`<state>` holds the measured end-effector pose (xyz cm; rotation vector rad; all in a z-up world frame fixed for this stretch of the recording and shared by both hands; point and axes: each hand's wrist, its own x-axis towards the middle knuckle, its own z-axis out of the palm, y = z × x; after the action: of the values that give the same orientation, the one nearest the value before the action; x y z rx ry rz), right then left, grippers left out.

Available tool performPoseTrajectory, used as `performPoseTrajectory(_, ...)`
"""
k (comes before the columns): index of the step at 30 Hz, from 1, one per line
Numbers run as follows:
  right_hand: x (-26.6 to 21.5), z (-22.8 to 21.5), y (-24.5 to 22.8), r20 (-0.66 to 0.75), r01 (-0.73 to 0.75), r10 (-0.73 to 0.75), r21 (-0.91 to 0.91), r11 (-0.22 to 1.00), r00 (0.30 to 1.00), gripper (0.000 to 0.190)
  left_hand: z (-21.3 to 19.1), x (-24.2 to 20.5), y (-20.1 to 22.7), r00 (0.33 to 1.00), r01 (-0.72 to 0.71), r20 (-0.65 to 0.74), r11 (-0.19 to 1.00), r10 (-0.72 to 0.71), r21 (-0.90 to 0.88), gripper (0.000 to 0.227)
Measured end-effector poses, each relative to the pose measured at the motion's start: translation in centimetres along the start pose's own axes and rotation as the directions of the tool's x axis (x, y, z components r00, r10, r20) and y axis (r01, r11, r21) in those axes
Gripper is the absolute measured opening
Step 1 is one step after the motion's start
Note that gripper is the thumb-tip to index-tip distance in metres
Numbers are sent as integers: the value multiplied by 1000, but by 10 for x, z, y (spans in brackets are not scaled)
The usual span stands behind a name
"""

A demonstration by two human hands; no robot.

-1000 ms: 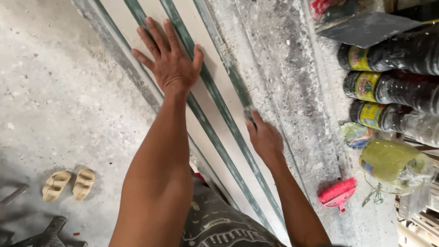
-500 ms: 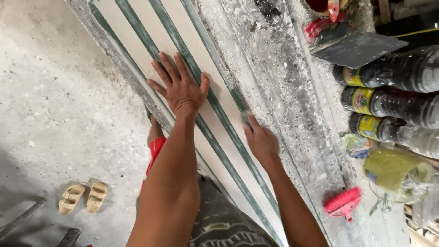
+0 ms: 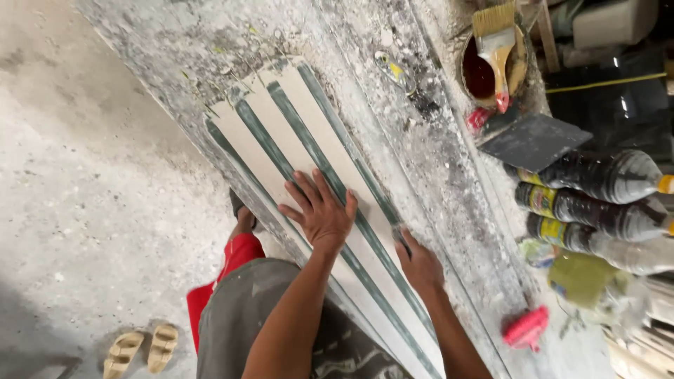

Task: Scraping residue and cleaning construction planks using a putty knife and a hand brush.

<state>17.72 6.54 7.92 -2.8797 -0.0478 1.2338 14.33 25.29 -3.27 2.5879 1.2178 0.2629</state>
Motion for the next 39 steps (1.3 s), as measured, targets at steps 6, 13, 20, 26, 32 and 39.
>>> performPoseTrajectory(6, 68, -53, -123, -82, 186, -206, -204, 961, 975, 58, -7, -3, -5, 993, 43, 116, 988, -26, -148, 87)
performPoseTrajectory(13, 10, -16, -24, -48, 86, -89, -56, 995, 995, 58, -15, 70, -51, 989, -145, -18, 976, 144, -163, 80)
performPoseTrajectory(20, 71, -63, -140, -51, 214, -222, -119, 969, 974, 64, -10, 114, -43, 999, -2, 54, 999, 4, -43, 82)
performPoseTrajectory(26, 39, -44, -71, -10, 203, -203, 7, 979, 979, 61, -7, 115, -45, 999, -25, 41, 998, 27, -49, 87)
performPoseTrajectory(32, 22, -54, -68, 21, 164, -169, 148, 975, 985, 57, -1, 115, -43, 1000, -19, -7, 999, 19, 48, 88)
performPoseTrajectory(39, 128, -78, -125, 11, 391, -393, 75, 917, 920, 52, -2, 114, -44, 1000, -26, -8, 1000, 26, -3, 87)
